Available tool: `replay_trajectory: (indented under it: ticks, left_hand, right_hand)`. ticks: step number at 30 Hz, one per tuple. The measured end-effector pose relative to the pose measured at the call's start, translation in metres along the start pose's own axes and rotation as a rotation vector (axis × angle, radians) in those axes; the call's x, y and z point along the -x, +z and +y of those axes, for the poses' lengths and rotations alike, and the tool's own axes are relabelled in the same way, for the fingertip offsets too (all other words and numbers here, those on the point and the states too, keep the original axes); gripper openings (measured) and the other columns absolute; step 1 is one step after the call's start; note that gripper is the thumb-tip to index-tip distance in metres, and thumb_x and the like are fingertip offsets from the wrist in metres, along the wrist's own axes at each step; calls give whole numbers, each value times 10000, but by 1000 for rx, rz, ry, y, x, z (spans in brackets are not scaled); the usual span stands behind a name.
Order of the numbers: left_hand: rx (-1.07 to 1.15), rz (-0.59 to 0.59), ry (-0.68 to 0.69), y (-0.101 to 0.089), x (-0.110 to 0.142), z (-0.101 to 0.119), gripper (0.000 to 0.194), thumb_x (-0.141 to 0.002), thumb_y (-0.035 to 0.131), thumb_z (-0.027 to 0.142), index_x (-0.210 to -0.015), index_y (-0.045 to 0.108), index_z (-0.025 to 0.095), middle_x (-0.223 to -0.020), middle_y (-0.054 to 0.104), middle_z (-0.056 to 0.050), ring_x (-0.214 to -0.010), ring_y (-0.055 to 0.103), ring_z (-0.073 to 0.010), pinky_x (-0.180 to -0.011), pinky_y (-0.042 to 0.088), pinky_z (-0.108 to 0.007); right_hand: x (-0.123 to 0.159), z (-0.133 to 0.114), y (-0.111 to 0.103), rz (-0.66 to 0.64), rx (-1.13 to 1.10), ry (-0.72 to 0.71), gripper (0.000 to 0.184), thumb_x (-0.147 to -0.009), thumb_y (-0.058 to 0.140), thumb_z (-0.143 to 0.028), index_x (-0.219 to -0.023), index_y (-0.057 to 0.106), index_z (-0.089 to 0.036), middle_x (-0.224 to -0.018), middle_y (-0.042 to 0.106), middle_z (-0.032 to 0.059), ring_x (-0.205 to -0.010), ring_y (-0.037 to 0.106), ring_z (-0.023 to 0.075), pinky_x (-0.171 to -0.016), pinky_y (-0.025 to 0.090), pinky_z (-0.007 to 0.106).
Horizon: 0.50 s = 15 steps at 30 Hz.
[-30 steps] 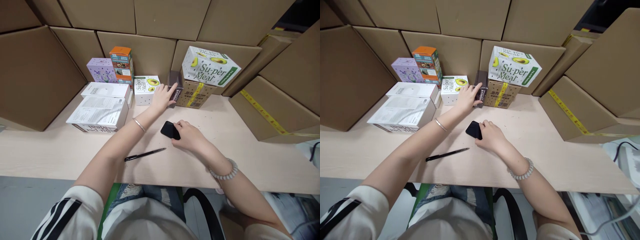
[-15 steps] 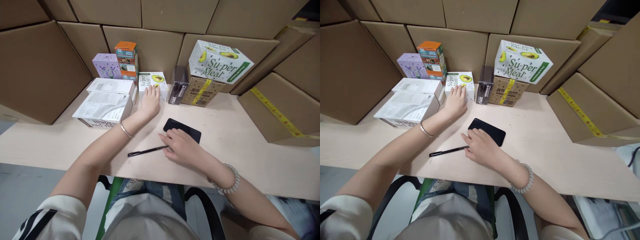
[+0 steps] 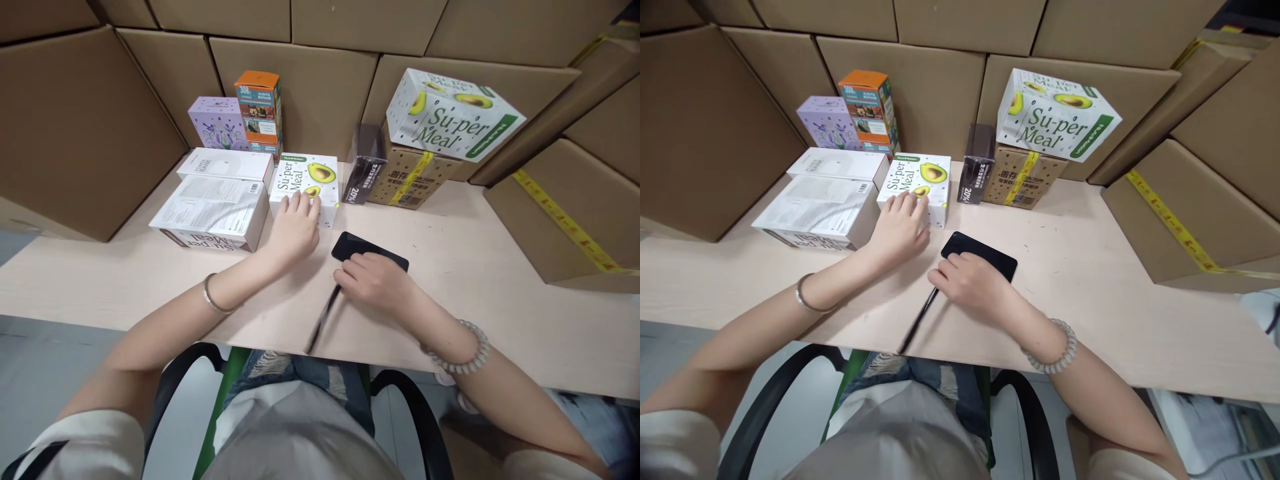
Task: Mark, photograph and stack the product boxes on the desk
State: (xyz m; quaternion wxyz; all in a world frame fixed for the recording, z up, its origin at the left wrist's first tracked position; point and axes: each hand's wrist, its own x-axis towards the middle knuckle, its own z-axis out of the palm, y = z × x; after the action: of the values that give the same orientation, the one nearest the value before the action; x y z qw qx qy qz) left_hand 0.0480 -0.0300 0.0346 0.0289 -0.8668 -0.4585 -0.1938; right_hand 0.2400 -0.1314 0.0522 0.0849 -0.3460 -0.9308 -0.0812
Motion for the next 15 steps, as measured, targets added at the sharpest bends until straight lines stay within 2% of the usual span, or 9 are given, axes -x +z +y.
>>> replay_trajectory:
  ticks: [3, 6, 7, 9, 12, 15]
  left_hand:
    - [-6, 28, 58, -12, 21, -2, 555, -902, 571, 233, -1445, 566, 121, -1461, 594, -226, -1378, 509, -424, -1134, 424, -592]
    - [69, 63, 177, -23, 38, -8, 384, -972, 557, 296, -1331, 646, 192, -1267, 689, -159, -1194, 611, -348, -995, 514, -511]
    - [121, 99, 195, -25, 42, -10, 351, -998, 541, 308, -1317, 647, 206, -1225, 693, -142, -1156, 626, -320, -978, 528, -491]
    - [228, 208, 162, -25, 47, -17, 356, -1028, 520, 309, -1363, 605, 222, -1265, 659, -135, -1214, 618, -297, -1045, 524, -495]
    - [352, 315, 3, -12, 46, -29, 479, -1030, 534, 344, -1492, 477, 233, -1499, 507, -167, -1503, 428, -338, -1258, 372, -574]
    - [516, 264, -166, 3, 41, -37, 610, -1013, 562, 485, -1545, 408, 229, -1646, 347, -187, -1596, 274, -395, -1325, 248, -624]
  right_hand:
    - [2, 9, -4, 51, -110, 297, 348, -1054, 413, -252, -947, 743, -233, -803, 730, 69, -759, 638, 214, -667, 435, 345]
    - [1, 15, -2, 103, -247, 637, 416, -1092, 315, -349, -1270, 676, -243, -930, 778, 54, -840, 712, 220, -730, 490, 334]
    - [-1, 16, -1, 91, -268, 733, 420, -1092, 306, -356, -1315, 638, -229, -953, 780, 60, -849, 723, 229, -732, 491, 338]
    - [-4, 16, 2, 18, -265, 869, 358, -1069, 384, -408, -1230, 624, -197, -954, 770, 88, -834, 722, 261, -706, 475, 349]
    - [-7, 15, 3, -124, -293, 921, 319, -938, 642, -513, -1037, 566, -219, -931, 742, 94, -783, 693, 278, -640, 440, 338]
    - [-6, 13, 0, -209, -334, 883, 323, -861, 739, -423, -974, 494, -246, -920, 717, 69, -763, 668, 259, -615, 426, 320]
